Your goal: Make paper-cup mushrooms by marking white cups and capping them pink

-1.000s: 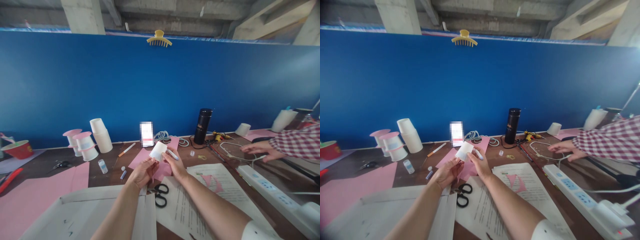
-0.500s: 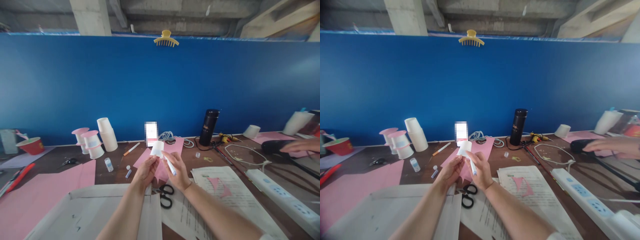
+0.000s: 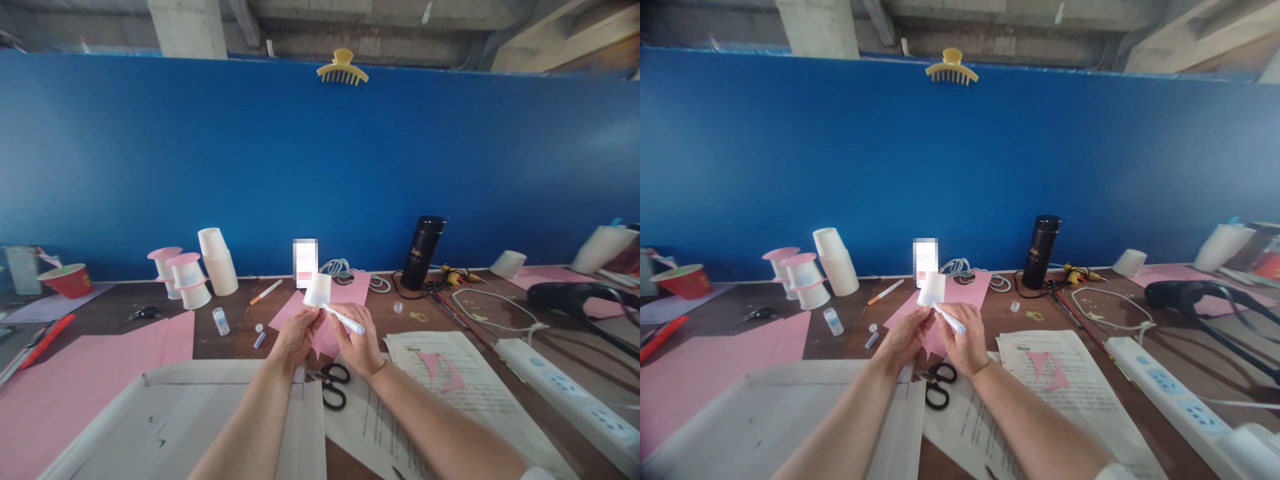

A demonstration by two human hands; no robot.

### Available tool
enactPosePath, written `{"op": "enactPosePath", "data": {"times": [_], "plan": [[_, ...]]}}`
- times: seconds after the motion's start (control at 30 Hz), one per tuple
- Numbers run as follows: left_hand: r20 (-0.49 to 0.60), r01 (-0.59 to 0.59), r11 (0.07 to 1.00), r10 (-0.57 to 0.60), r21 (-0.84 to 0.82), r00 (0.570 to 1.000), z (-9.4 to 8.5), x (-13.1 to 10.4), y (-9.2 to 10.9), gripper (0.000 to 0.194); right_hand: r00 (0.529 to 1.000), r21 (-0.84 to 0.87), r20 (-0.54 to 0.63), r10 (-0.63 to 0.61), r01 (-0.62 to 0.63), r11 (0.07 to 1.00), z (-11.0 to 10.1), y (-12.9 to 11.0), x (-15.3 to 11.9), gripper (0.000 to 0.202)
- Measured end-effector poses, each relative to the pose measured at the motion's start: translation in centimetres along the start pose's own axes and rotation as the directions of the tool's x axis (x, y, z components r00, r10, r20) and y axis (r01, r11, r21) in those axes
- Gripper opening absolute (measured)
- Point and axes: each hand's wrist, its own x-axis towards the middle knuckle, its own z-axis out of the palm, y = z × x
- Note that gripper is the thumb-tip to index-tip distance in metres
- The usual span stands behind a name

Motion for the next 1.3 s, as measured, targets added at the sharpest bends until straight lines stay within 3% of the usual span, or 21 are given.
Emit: {"op": "enactPosePath", "data": {"times": [0.47, 1.3], "plan": [[0.013, -0.005, 1.0, 0.005, 0.004, 1.0, 0.01, -0.01, 0.03, 0.008, 0.999, -0.025, 0.021, -0.04, 0.041, 0.999, 0.2, 0.3, -0.07, 0.02], [-0.067, 0.001, 0.999, 0.002, 0.042, 0.998, 0.0, 0.1, -0.19, 0.006, 0.997, -0.068, 0.016, -0.07, 0.071, 0.995, 0.27, 0.65, -0.11, 0.029]]}}
